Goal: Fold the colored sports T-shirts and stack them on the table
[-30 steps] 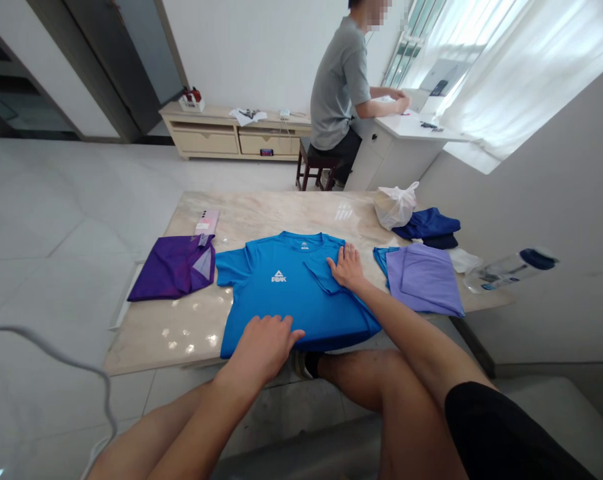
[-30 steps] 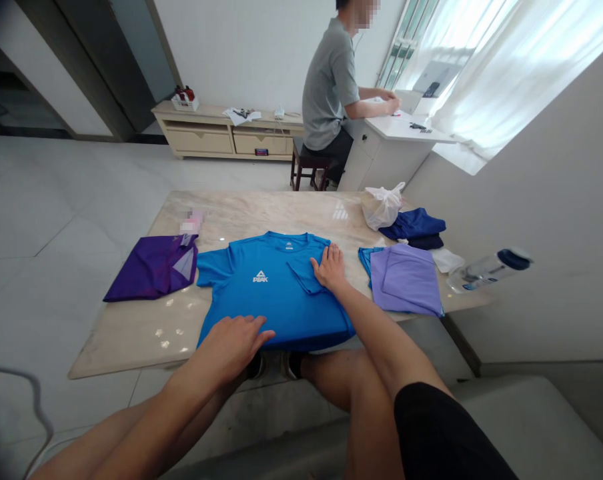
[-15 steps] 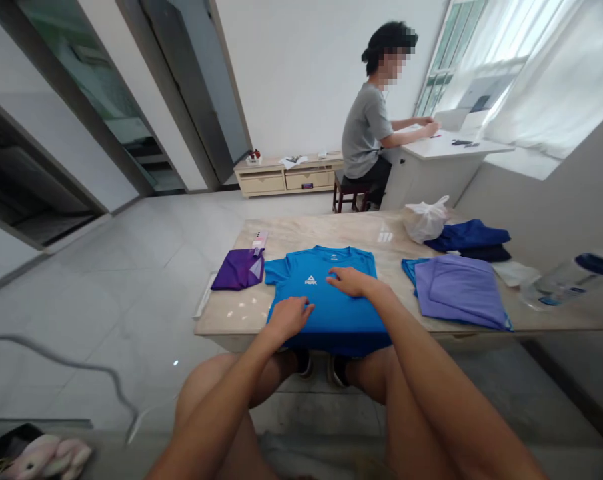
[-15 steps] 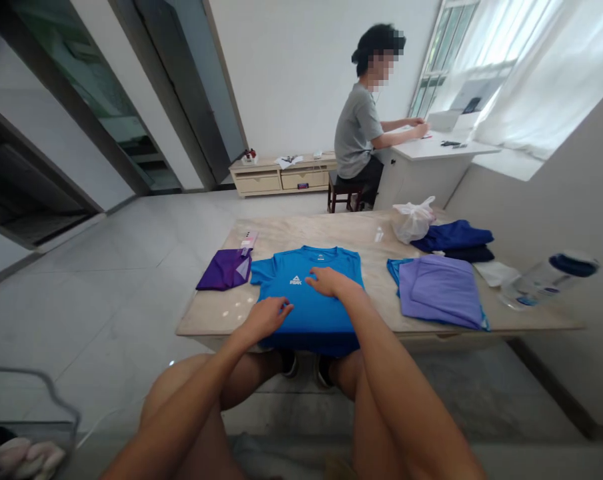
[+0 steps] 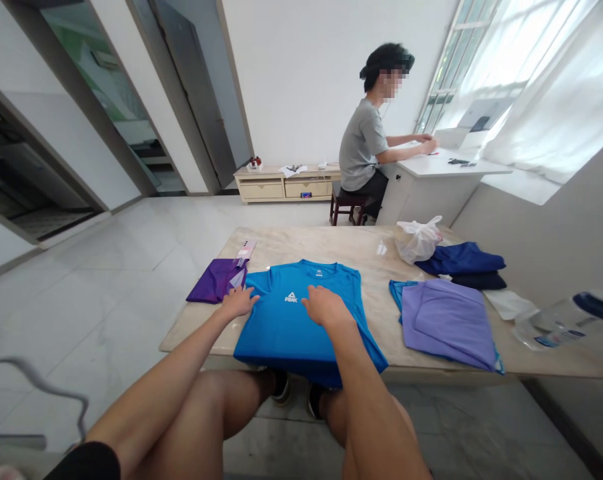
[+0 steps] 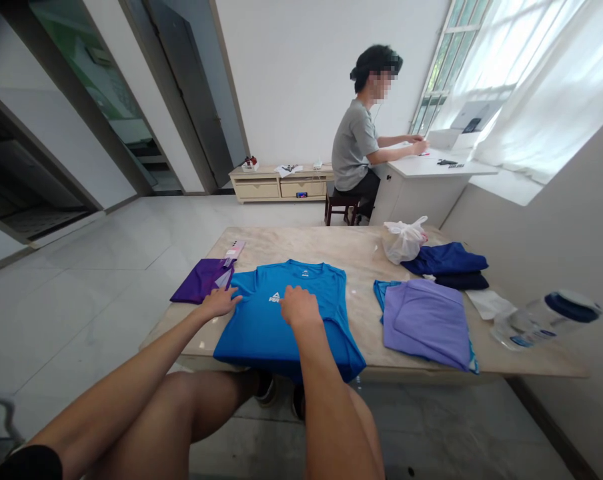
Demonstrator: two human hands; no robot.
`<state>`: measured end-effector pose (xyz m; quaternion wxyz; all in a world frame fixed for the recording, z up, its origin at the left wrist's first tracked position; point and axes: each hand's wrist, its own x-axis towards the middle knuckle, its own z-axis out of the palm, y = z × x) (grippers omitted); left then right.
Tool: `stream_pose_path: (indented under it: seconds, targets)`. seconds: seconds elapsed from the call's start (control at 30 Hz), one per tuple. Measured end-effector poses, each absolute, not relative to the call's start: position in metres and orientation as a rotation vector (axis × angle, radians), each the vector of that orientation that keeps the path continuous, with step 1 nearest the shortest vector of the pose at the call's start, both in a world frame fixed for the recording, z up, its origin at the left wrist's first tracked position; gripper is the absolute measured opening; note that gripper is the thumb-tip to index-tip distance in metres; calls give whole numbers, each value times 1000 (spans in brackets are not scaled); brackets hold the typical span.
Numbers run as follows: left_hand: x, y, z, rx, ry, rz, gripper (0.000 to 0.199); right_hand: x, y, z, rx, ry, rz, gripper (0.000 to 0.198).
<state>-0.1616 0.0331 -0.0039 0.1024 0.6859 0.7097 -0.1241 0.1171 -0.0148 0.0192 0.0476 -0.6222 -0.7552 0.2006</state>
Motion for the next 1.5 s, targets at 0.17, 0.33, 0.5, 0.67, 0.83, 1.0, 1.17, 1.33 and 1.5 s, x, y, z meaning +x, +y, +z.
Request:
stream_pose_path:
  seconds: [0.17, 0.33, 0.5, 0.67, 0.83, 1.0, 1.17, 1.33, 1.5]
  targets:
    - [-161, 49, -47, 1924, 2087, -427, 83, 109, -26, 30, -1942, -2452, 819, 46]
    - [-167, 60, -71, 1806, 2132, -129, 81, 109, -33, 50, -2001, -2461, 860, 50]
    - [-174, 70, -77, 1750, 2142, 118, 68, 126, -37, 50, -2010, -2434, 907, 50]
    - [-170, 80, -74, 1802, 2086, 381, 64, 150, -33, 43, -2074, -2372, 973, 54]
    - [-148, 62, -52, 2044, 1882, 564, 51, 162, -31, 42, -2091, -2323, 1012, 60]
    - [-120, 40, -27, 2614, 1235, 725, 59, 172, -35, 44, -2077, -2237, 1061, 67]
    - [-110, 44, -43, 2457, 1540, 637, 50, 192, -36, 40, -2150, -2180, 1023, 72]
    - [-100, 52, -69, 2138, 1873, 204, 52, 194, -35, 34, -2176, -2201, 1058, 75]
    - [-87, 67, -79, 1701, 2100, 189, 59, 191, -37, 33, -2149, -2203, 1132, 73]
